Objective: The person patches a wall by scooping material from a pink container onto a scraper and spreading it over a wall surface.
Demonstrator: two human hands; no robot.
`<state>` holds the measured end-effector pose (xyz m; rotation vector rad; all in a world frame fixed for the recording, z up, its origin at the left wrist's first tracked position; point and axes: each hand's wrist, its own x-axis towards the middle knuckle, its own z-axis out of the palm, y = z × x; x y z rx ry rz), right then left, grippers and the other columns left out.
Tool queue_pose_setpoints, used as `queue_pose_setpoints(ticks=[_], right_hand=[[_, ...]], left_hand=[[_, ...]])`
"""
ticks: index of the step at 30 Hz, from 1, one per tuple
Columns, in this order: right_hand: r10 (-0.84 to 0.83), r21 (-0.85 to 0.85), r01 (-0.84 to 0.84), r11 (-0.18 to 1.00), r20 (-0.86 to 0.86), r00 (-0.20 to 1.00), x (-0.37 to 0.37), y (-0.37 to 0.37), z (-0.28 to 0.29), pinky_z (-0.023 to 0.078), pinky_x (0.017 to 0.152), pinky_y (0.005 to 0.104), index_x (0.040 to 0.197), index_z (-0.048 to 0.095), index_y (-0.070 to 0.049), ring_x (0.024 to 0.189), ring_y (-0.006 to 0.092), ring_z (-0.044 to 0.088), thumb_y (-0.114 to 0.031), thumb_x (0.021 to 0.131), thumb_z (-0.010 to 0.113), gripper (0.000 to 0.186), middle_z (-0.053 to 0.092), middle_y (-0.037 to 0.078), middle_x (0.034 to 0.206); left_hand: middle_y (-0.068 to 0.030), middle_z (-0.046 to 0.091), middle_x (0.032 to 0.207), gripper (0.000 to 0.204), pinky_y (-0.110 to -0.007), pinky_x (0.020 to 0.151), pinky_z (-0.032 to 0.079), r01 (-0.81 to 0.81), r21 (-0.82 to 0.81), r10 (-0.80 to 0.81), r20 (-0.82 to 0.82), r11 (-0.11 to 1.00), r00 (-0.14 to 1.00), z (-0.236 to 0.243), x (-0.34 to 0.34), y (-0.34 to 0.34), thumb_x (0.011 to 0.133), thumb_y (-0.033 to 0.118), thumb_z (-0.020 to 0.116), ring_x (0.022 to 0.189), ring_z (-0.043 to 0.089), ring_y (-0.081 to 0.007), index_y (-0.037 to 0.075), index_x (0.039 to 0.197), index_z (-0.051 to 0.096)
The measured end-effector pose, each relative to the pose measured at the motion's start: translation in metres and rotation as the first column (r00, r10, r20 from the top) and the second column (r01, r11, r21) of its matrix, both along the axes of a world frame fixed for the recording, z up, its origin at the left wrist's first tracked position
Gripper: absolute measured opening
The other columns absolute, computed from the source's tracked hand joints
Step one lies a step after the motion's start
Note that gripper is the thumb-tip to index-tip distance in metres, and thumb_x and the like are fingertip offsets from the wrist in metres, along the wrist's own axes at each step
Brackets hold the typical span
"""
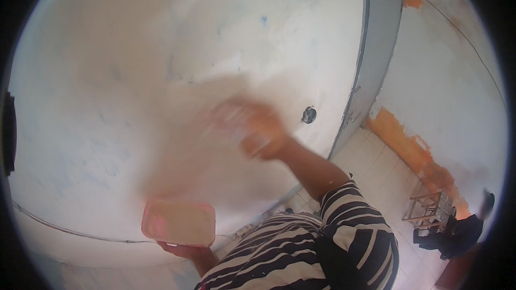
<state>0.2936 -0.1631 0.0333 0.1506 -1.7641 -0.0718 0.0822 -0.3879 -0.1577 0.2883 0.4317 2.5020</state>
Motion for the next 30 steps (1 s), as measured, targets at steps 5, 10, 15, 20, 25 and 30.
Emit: queue_pose_setpoints(ticks=[5, 10, 15, 20, 25, 30], right_hand=[[-0.483, -0.426, 0.252, 0.869, -0.621, 0.618, 0.094, 0.066, 0.094, 0.048, 0.079, 0.0267, 0.118, 0.063, 0.006, 0.089, 0.0156, 0.060, -0.008, 0.097, 0.053, 0.027, 0.066, 0.009, 0.099], [-0.561, -0.176, 0.548, 0.817, -0.460, 0.688, 0.084, 0.092, 0.052, 0.052, 0.076, 0.0343, 0.119, 0.066, 0.003, 0.089, 0.0239, 0.066, -0.003, 0.083, 0.056, 0.037, 0.069, 0.015, 0.105], [-0.316, 0.108, 0.328, 0.938, -0.117, 0.942, 0.048, 0.020, 0.034, 0.051, 0.084, 0.0464, 0.114, 0.066, 0.002, 0.091, 0.0269, 0.066, -0.003, 0.085, 0.056, 0.031, 0.069, 0.018, 0.104], [-0.467, -0.357, 0.309, 0.882, -0.564, 0.681, 0.113, 0.066, 0.090, 0.044, 0.063, 0.0217, 0.119, 0.063, 0.007, 0.073, 0.0058, 0.053, -0.017, 0.096, 0.052, 0.035, 0.068, 0.006, 0.096], [-0.564, -0.060, 0.617, 0.784, -0.483, 0.670, 0.079, 0.092, 0.078, 0.048, 0.070, 0.0288, 0.107, 0.065, 0.005, 0.080, 0.0164, 0.060, -0.001, 0.094, 0.048, 0.023, 0.067, 0.013, 0.094], [-0.263, 0.066, 0.300, 0.952, -0.329, 0.907, 0.026, 0.045, 0.015, 0.051, 0.078, 0.0373, 0.105, 0.066, 0.006, 0.087, 0.0256, 0.062, -0.004, 0.093, 0.055, 0.019, 0.066, 0.017, 0.100]], left_hand=[[-0.0036, 0.058, 0.129, 0.068, -0.042, 0.094, 0.051, -0.054, -0.068, 0.062, 0.110, 0.996, 0.992, 0.022, 0.033, 0.003, 0.094, 0.067, 0.042, 0.115, 0.058, -0.0245, 0.014, 0.135, 0.052], [-0.0032, 0.059, 0.124, 0.067, -0.040, 0.091, 0.052, 0.007, -0.046, -0.006, 0.015, 0.999, 1.000, 0.025, 0.046, 0.013, 0.093, 0.068, 0.045, 0.112, 0.058, -0.0220, 0.014, 0.131, 0.053], [-0.0042, 0.059, 0.125, 0.071, -0.041, 0.092, 0.051, 0.121, 0.051, -0.117, -0.070, 0.991, 0.991, 0.024, 0.046, 0.020, 0.091, 0.071, 0.046, 0.113, 0.058, -0.0225, 0.013, 0.132, 0.053], [-0.0043, 0.059, 0.125, 0.074, -0.041, 0.093, 0.050, 0.067, -0.036, -0.071, -0.108, 0.997, 0.992, 0.030, 0.047, 0.015, 0.090, 0.073, 0.047, 0.112, 0.059, -0.0227, 0.013, 0.133, 0.052], [-0.0036, 0.060, 0.121, 0.072, -0.042, 0.092, 0.051, 0.084, 0.038, -0.082, -0.061, 0.996, 0.995, 0.006, 0.013, 0.014, 0.091, 0.072, 0.046, 0.109, 0.059, -0.0225, 0.013, 0.131, 0.053], [-0.0031, 0.061, 0.120, 0.071, -0.043, 0.090, 0.052, 0.181, 0.071, -0.169, -0.140, 0.981, 0.976, 0.008, 0.002, 0.020, 0.091, 0.071, 0.047, 0.107, 0.060, -0.0233, 0.013, 0.131, 0.053]])
